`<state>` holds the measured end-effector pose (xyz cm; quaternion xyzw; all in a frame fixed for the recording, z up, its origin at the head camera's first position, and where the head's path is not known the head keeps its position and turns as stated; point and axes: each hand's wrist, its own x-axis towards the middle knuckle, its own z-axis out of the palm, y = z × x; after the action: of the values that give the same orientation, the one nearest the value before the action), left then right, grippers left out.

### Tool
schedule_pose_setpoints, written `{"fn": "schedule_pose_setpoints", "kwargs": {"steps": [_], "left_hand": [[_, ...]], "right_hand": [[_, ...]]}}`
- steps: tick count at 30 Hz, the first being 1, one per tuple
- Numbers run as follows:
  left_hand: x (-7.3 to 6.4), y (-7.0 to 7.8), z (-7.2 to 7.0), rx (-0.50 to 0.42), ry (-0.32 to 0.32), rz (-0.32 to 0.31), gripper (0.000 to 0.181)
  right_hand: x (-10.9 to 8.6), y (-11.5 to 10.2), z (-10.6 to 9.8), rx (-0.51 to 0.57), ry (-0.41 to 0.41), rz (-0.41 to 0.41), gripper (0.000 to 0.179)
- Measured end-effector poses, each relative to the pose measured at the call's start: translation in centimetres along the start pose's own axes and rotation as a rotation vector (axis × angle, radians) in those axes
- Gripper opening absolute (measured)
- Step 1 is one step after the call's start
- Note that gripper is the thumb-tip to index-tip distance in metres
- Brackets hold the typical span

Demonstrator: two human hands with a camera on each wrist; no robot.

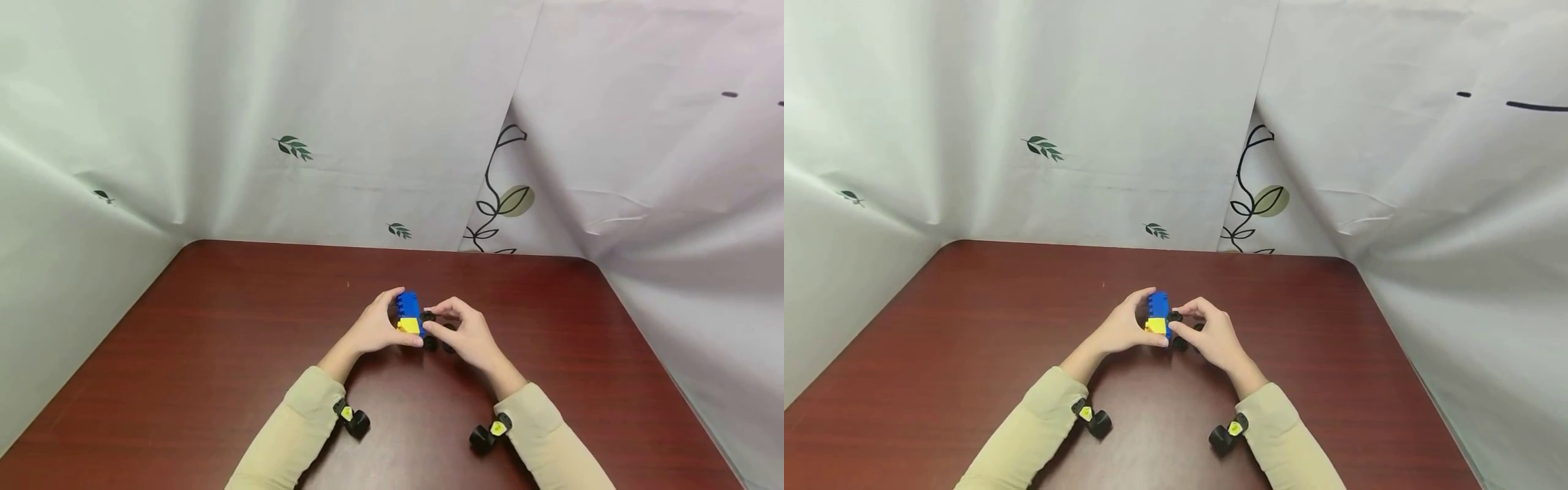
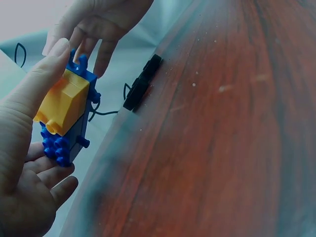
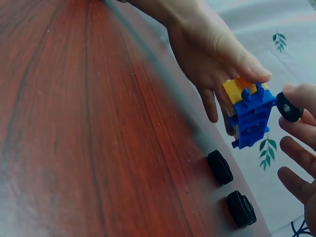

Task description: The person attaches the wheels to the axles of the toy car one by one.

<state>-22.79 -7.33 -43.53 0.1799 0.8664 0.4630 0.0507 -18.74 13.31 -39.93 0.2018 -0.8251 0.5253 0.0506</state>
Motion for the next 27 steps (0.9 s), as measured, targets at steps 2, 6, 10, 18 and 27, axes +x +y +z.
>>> {"fn": "schedule_pose_setpoints", "kwargs": {"steps": [2,6,10,18,27], "left_hand": [[0.1,0.0,0.0,-0.013,-0.006,0.005,0.112],[0.1,0.0,0.0,-0.046,-0.027,0.010,0.112],[0.1,0.1,0.0,-0.054,-0.028,0.015,0.110],[0.3,-0.2,-0.5,-0.196,-0.047,0.025,0.110],[-0.1,-0.4,-1.0,-0.290,-0.054,0.020,0.106]], "right_hand": [[0.1,0.9,0.2,-0.004,0.003,-0.003,0.026],[0.3,2.2,0.5,-0.016,0.015,-0.008,0.025],[0.4,2.4,0.6,-0.032,0.015,-0.039,0.024],[1.6,1.5,0.2,-0.087,-0.058,-0.105,0.033],[1.9,0.9,0.0,-0.110,-0.128,-0.121,0.033]]}}
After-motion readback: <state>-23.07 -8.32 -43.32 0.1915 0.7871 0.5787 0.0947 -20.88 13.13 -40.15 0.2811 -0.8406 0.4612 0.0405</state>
